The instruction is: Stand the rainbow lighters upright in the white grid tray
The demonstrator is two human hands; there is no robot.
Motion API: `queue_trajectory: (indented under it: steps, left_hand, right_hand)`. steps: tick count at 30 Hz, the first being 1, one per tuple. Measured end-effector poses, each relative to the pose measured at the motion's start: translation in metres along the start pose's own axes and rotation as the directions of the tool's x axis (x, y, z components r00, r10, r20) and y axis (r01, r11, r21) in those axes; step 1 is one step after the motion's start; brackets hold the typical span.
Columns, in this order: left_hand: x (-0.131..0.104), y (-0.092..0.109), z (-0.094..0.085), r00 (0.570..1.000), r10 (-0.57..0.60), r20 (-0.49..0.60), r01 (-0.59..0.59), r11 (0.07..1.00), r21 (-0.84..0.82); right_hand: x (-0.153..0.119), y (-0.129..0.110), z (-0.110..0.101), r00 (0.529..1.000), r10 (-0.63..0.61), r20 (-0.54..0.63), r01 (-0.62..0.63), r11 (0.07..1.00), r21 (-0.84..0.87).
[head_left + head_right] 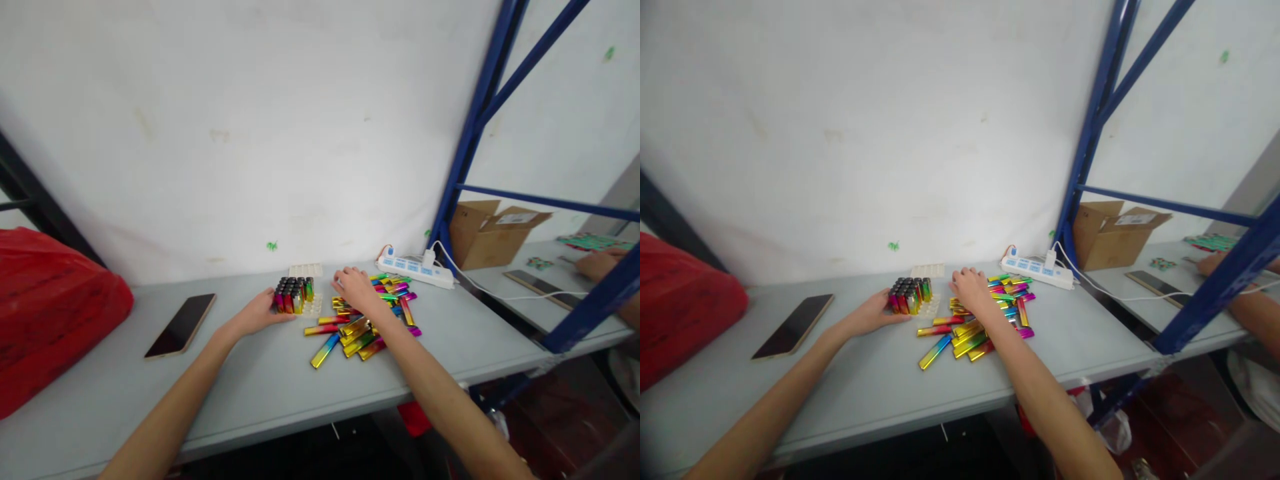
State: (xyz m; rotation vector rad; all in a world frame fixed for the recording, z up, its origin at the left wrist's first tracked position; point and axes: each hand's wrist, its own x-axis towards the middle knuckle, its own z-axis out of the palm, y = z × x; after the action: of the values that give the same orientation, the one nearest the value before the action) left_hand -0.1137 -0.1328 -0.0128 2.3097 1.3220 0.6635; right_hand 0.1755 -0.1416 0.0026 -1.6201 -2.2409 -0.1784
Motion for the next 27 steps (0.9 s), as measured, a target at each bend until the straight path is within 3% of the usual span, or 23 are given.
queue_trajectory:
  steps: [3,6,9,14,20,23,27]
  left_hand:
    - [0.000,0.004,-0.001,1.000,-0.025,0.013,0.025,1.000,0.006]
    - [0.000,0.004,-0.001,0.999,-0.035,0.009,0.035,0.999,-0.012]
    - [0.001,0.001,0.000,0.999,-0.042,-0.016,0.041,0.998,-0.041]
    - [0.001,-0.002,0.001,0.998,-0.042,-0.046,0.040,0.998,-0.044]
    - [0.000,0.003,-0.001,0.999,-0.036,-0.012,0.036,0.999,-0.022]
    - [0.000,0.004,-0.001,0.999,-0.042,-0.011,0.041,0.999,-0.027]
    - [0.000,0.004,-0.001,0.999,-0.043,-0.009,0.043,0.998,-0.052]
  right_hand:
    - [-0.001,0.027,-0.004,0.995,0.066,0.069,-0.068,0.997,0.028]
    - [0.000,0.044,-0.006,0.973,-0.073,0.220,0.031,0.982,0.188]
    - [0.001,0.045,-0.007,0.947,-0.089,0.310,-0.005,0.957,0.289]
    - [0.000,0.034,-0.005,0.950,0.005,0.312,-0.067,0.980,0.189]
    - [0.002,0.038,-0.002,0.967,0.068,0.245,-0.099,0.988,0.119]
    - [0.009,0.040,0.001,0.996,0.007,0.085,-0.028,0.967,0.253]
    - [0.015,0.032,0.014,0.992,-0.012,-0.124,0.071,0.875,0.479]
